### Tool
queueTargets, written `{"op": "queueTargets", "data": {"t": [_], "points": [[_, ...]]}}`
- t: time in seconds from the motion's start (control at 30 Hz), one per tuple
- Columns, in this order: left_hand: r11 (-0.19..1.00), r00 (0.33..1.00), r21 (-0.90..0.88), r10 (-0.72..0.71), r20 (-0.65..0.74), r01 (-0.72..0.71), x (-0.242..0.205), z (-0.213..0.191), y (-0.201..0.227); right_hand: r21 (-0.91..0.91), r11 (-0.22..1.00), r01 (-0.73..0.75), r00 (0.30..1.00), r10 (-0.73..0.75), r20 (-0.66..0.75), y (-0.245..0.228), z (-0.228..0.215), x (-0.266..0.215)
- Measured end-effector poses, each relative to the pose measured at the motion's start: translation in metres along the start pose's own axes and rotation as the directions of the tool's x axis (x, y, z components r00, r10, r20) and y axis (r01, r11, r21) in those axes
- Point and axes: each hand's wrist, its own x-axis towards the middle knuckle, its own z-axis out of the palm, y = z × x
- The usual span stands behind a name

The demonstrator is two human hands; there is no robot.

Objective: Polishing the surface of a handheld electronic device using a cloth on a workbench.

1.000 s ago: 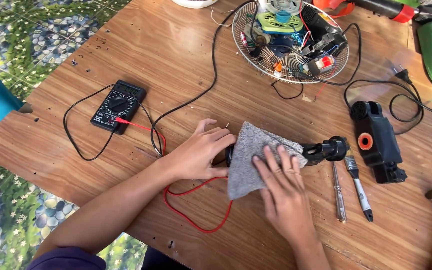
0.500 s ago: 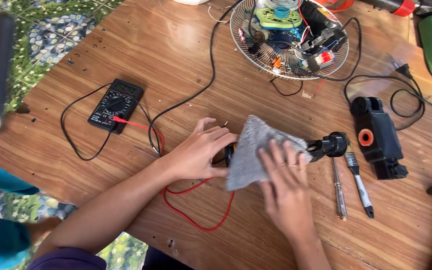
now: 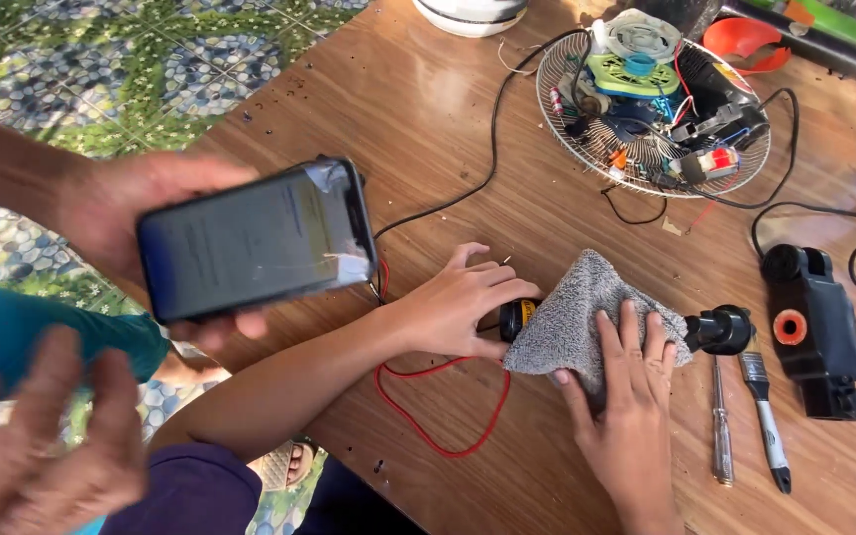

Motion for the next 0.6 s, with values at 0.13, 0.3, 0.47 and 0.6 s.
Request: {"op": "queueTargets", "data": {"t": [0.13,0.3,0.47,0.6], "points": [[0.936,0.962,0.276,0.159,0.221,-0.218,-0.09,-0.079,0.047,0.014,1.0,-0.026,1.0,0.026,0.018,0.0,0.001,-0.001],[-0.197,0.274,0.251,-0.101,0.956,-0.948,-0.162,-0.183,0.155,0.019,0.999,-0.048,0.998,0.047,0.052,-0.001,-0.001,-0.001],[-0.486,0.213,0.105,-0.172,0.962,-0.867,-0.138,-0.174,0.163,0.024,0.999,-0.034,0.998,0.032,0.051,0.0,0.0,-0.001],[0.088,0.641,0.636,0.037,0.767,-0.766,-0.131,-0.154,0.139,0.014,0.999,-0.035,0.998,0.034,0.061,0.0,-0.001,-0.002]]}}
